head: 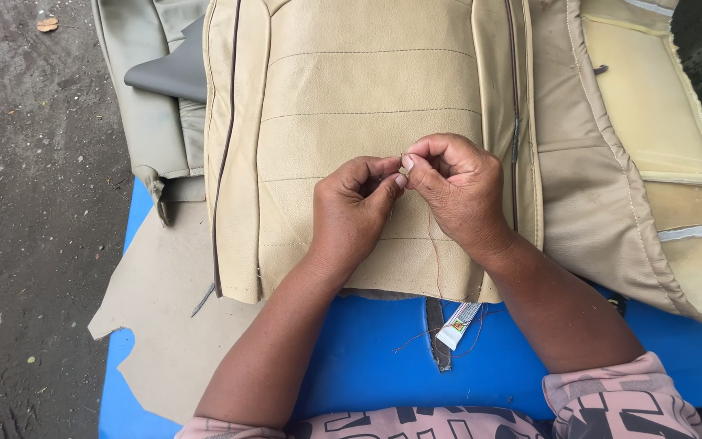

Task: Hand sewing the edge of a leather seat cover with a needle and thread

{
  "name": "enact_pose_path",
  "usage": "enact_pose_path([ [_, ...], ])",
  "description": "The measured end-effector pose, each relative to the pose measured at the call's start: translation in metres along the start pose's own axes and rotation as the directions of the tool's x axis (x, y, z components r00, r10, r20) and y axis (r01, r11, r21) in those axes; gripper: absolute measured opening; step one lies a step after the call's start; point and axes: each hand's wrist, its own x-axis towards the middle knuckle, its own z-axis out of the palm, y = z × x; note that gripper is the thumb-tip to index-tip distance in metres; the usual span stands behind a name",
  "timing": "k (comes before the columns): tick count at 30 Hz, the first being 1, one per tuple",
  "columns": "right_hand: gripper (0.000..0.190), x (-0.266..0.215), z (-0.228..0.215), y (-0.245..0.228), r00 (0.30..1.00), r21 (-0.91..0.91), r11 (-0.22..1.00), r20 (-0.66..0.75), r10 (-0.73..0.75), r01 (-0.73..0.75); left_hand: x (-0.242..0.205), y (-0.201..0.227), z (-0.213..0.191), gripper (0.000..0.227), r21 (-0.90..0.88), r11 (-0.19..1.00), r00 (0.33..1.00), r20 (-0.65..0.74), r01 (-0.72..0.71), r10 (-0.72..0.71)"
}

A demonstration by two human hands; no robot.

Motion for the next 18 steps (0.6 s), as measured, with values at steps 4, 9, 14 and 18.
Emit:
enact_pose_path([
  [4, 0.003, -0.0005, 0.0, 0.0012, 1.0, 0.003, 1.0, -0.012, -0.021, 0.022, 0.0005, 0.0003, 0.0002, 0.015, 0.006, 1.0, 1.0, -0.002, -0.016, 0.016],
  [9, 0.002, 0.0014, 0.0022, 0.001, 1.0, 0.022, 1.0, -0.013, -0.019, 0.02, 0.0012, 0.0054, 0.0001, 0.015, -0.008, 1.0, 1.0, -0.017, -0.024, 0.024],
  [14, 0.011, -0.0006, 0.0018, 0.0018, 0.998, 0.102, 0.993, -0.01, 0.058, -0.056, -0.002, 0.0029, -0.0002, 0.015, 0.017, 0.999, 0.999, -0.029, -0.032, 0.033],
  [18, 0.011, 0.0035, 0.0004, -0.0012, 0.997, 0.099, 0.992, -0.004, 0.081, -0.08, -0.0012, 0.0071, 0.0005, 0.014, 0.053, 0.997, 0.997, -0.047, -0.06, 0.063],
])
